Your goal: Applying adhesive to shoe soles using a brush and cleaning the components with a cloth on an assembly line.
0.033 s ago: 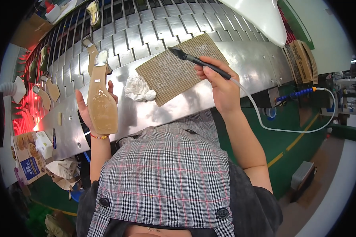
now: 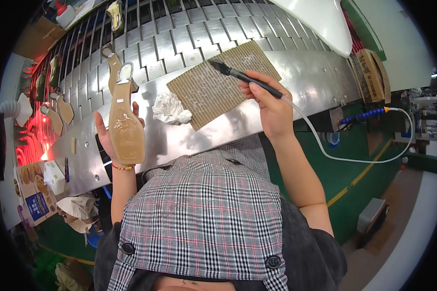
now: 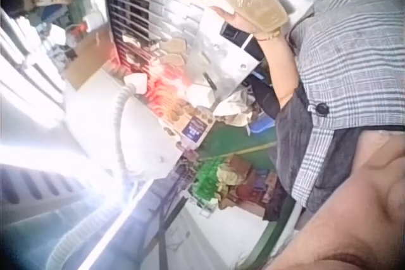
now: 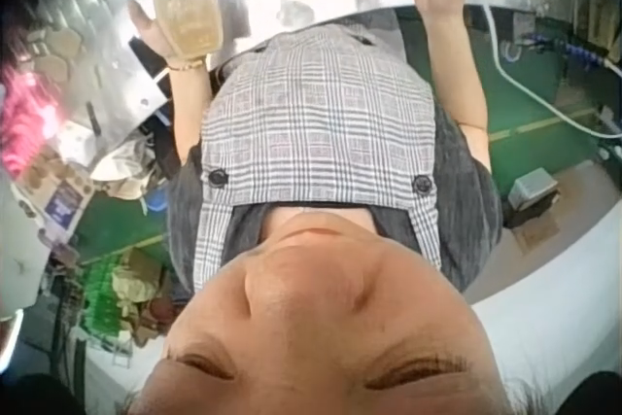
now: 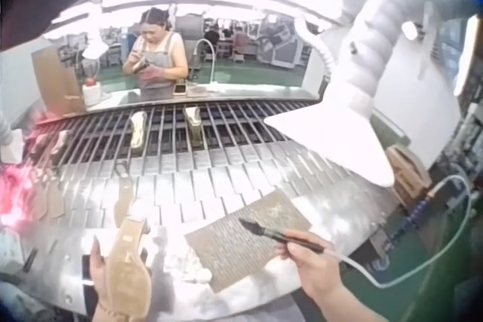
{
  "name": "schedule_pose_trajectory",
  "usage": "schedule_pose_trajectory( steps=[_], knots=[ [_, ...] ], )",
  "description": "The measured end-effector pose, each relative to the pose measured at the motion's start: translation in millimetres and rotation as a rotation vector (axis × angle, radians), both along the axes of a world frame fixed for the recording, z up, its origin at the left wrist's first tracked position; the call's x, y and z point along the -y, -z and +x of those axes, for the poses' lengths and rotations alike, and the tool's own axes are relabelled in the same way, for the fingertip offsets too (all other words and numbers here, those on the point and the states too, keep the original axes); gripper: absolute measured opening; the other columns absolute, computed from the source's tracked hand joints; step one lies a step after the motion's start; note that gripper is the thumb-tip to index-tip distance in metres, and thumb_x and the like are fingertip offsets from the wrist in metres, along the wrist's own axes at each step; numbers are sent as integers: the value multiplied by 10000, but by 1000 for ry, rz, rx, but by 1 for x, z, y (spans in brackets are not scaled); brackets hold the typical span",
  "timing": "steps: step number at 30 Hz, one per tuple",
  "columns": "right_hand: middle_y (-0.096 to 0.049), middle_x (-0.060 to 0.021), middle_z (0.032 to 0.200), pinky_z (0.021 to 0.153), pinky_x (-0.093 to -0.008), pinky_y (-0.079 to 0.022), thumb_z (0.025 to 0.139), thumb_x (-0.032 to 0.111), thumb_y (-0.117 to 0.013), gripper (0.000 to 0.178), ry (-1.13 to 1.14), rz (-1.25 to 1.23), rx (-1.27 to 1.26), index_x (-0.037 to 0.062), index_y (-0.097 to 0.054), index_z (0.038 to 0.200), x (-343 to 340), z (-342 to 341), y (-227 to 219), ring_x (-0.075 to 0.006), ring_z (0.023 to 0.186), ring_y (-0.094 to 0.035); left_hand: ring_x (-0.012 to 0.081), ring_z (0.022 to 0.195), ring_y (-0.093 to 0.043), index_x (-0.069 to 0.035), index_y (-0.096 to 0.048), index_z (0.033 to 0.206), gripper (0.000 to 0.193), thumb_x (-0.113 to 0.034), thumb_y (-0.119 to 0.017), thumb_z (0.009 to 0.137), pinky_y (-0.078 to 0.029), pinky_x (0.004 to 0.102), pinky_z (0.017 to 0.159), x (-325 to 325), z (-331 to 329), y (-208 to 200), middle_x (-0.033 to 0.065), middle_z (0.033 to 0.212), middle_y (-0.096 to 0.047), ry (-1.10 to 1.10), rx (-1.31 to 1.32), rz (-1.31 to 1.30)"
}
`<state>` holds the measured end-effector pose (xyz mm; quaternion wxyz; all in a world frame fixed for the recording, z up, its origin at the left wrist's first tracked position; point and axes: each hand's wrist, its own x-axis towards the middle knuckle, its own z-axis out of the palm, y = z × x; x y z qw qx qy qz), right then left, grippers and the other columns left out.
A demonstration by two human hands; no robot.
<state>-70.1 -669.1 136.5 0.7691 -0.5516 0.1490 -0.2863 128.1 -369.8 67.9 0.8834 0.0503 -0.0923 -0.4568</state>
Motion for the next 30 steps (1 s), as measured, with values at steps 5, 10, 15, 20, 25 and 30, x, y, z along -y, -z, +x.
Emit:
schedule_pose_trajectory(
  steps=[5, 10, 15, 20, 25, 30],
  knots=[
    [-690, -178, 996, 797, -279, -515, 902, 43, -596, 302, 14, 80, -59, -76, -611, 1179, -4, -1, 16, -186, 866, -659, 297, 1119, -589, -83, -367, 1456, 729, -588, -427, 934, -524, 433, 916, -7, -1, 18, 201, 1341, -505, -148, -4, 200],
    [-691, -183, 993, 790, -274, -515, 901, 41, -593, 304, 19, 84, -80, -76, -609, 1182, -8, -6, 24, -180, 858, -660, 223, 1214, -519, -100, -202, 1512, 645, -363, -459, 982, -462, 364, 976, -16, -7, 18, 138, 1408, -477, -476, 446, 801],
    [-691, -183, 995, 786, -265, -513, 897, 54, -602, 318, -3, 100, -73, -78, -607, 1187, -7, -8, 30, -177, 851, -658, 162, 1053, -560, -69, -235, 1485, 649, -182, -577, 946, -468, 264, 837, -24, -8, 10, 144, 1377, -514, -689, 986, 1473],
    [-691, -177, 995, 783, -263, -512, 895, 55, -601, 317, -9, 104, -43, -74, -609, 1185, -6, -6, 33, -176, 851, -658, 148, 1043, -545, -83, -265, 1491, 681, -263, -610, 932, -436, 268, 860, -16, -6, -5, 101, 1358, -545, -844, 1194, 1588],
    [-692, -169, 993, 778, -257, -512, 897, 51, -598, 309, 23, 127, -40, -67, -611, 1183, -4, -11, 39, -168, 849, -658, 101, 866, -587, -167, -304, 1499, 757, -173, -687, 846, -463, 249, 668, 26, -17, -39, 89, 1392, -526, -556, 1686, 1320],
    [-696, -154, 986, 767, -245, -510, 896, 54, -608, 304, 34, 189, -40, -50, -617, 1181, -8, -15, 43, -156, 837, -658, 290, 842, -589, -96, -465, 1282, 558, -140, -713, 784, -491, 384, 750, 68, -24, -27, 161, 1223, -528, -127, 2063, 1526]
  ],
)
